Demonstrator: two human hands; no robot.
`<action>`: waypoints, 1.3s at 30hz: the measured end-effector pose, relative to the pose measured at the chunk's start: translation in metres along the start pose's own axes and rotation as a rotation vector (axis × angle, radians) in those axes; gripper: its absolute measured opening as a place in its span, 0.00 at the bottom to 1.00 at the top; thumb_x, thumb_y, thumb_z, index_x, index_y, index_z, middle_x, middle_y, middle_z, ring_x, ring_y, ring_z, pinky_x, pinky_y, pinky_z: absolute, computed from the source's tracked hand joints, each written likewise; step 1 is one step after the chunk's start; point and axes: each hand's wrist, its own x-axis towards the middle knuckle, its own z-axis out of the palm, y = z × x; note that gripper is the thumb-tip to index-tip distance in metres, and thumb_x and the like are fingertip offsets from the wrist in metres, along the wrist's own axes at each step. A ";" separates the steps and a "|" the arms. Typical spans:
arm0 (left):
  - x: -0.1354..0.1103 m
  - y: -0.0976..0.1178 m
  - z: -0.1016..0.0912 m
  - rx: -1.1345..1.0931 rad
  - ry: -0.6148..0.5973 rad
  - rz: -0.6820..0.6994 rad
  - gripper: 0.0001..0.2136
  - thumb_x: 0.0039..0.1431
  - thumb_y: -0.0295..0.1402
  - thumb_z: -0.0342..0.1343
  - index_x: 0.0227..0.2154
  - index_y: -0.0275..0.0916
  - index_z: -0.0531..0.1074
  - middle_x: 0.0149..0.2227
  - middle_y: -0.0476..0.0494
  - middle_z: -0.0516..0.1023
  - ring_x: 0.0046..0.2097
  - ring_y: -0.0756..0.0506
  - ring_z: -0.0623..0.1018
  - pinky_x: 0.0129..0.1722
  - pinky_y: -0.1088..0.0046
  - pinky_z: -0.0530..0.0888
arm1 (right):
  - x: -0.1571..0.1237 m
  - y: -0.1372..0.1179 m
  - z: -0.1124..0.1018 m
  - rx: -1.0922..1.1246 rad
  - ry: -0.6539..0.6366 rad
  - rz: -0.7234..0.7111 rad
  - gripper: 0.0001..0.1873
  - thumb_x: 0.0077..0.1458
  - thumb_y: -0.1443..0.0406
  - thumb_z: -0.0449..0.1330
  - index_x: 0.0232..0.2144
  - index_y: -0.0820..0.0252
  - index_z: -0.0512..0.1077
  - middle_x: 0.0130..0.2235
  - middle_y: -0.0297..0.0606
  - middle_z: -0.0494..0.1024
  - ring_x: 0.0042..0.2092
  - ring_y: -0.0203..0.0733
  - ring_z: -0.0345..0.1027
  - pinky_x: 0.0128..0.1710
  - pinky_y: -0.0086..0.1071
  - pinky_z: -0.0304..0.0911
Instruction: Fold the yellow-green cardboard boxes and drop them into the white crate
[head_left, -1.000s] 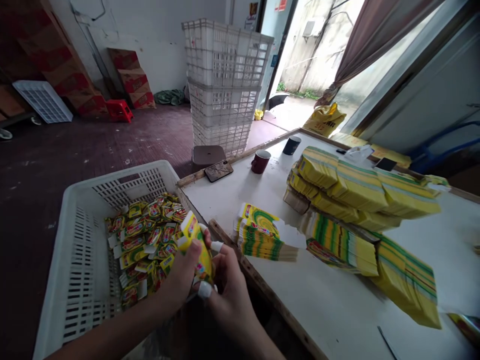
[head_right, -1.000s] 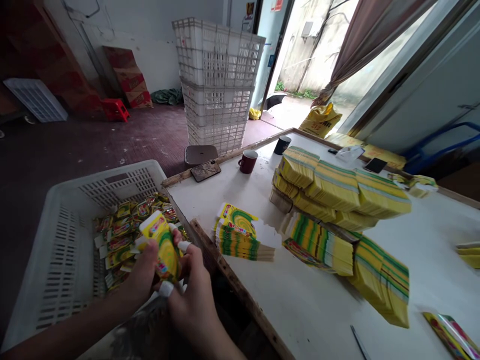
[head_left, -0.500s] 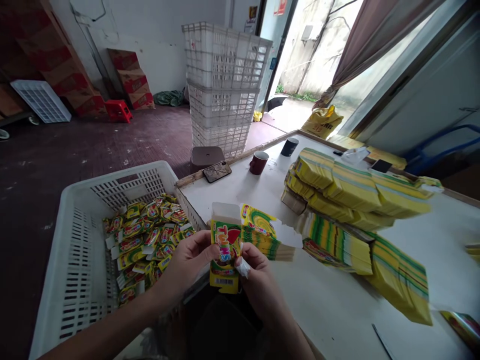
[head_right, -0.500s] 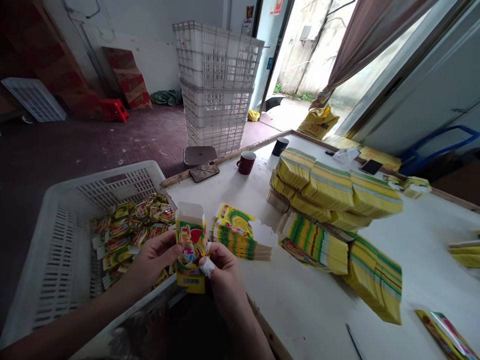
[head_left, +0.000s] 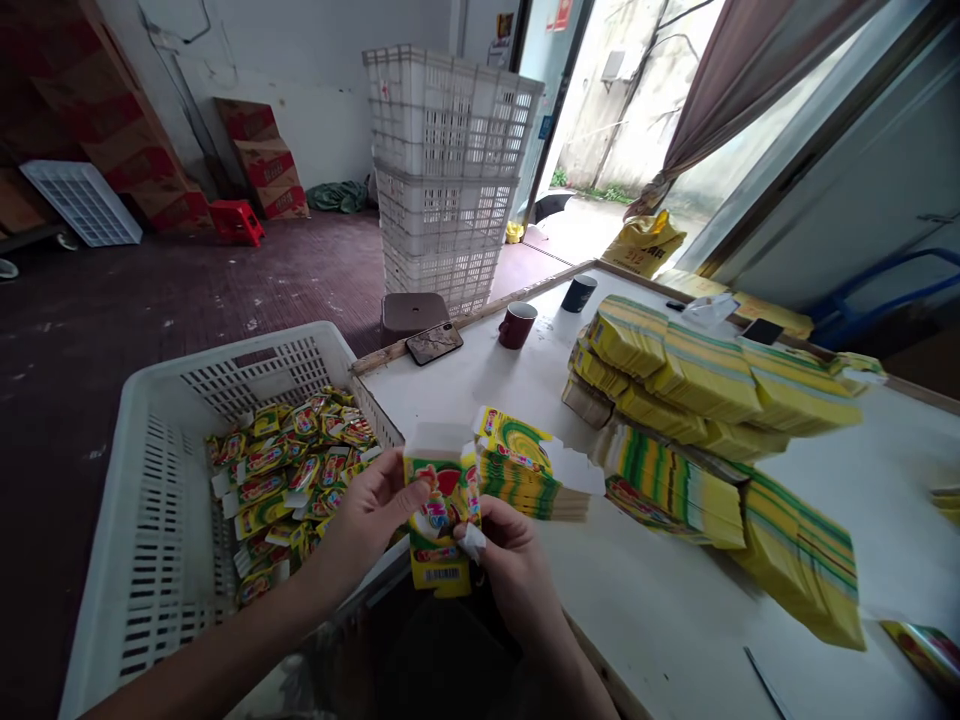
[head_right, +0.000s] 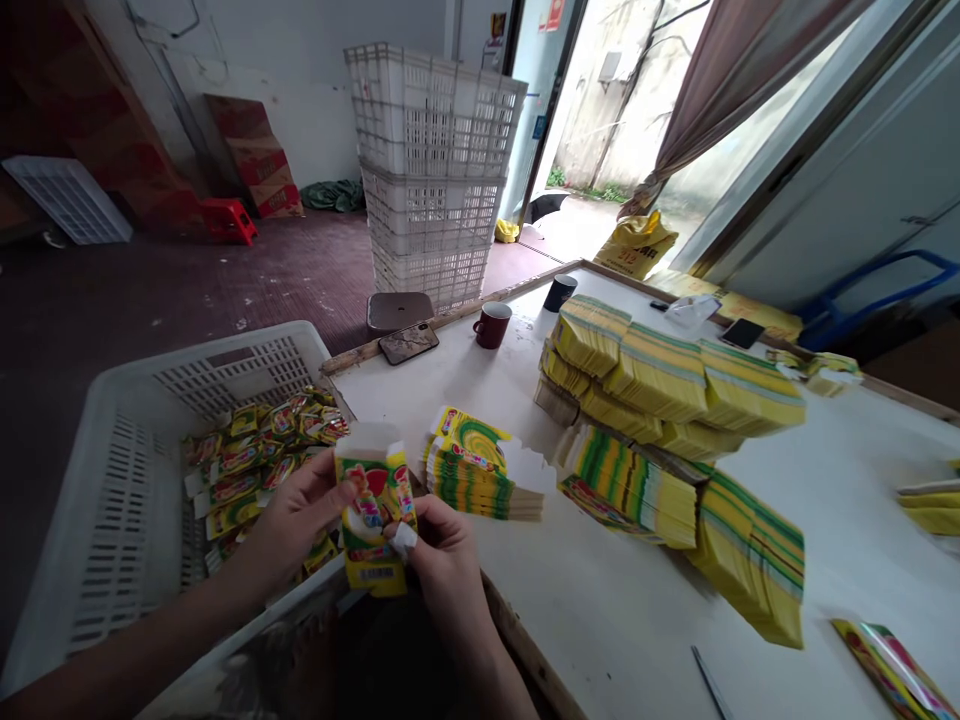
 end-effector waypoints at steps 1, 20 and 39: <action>0.000 0.001 -0.001 -0.015 0.018 0.023 0.11 0.55 0.42 0.61 0.36 0.41 0.74 0.31 0.52 0.75 0.34 0.50 0.73 0.38 0.77 0.72 | 0.000 -0.001 -0.001 -0.074 -0.023 -0.009 0.07 0.47 0.61 0.68 0.30 0.57 0.77 0.30 0.33 0.74 0.33 0.38 0.68 0.36 0.32 0.66; -0.008 0.001 0.006 0.881 -0.324 0.026 0.33 0.44 0.38 0.67 0.54 0.43 0.59 0.49 0.43 0.72 0.49 0.39 0.74 0.48 0.63 0.70 | -0.019 -0.031 -0.019 -1.113 0.239 -0.873 0.26 0.57 0.66 0.60 0.57 0.44 0.63 0.53 0.40 0.66 0.58 0.51 0.56 0.61 0.52 0.47; -0.006 -0.004 0.004 1.360 -0.102 0.502 0.34 0.52 0.44 0.62 0.55 0.38 0.50 0.44 0.37 0.72 0.42 0.36 0.75 0.42 0.60 0.72 | -0.004 0.009 -0.003 0.234 0.056 -0.027 0.17 0.52 0.49 0.63 0.34 0.55 0.74 0.29 0.33 0.75 0.32 0.37 0.67 0.39 0.31 0.65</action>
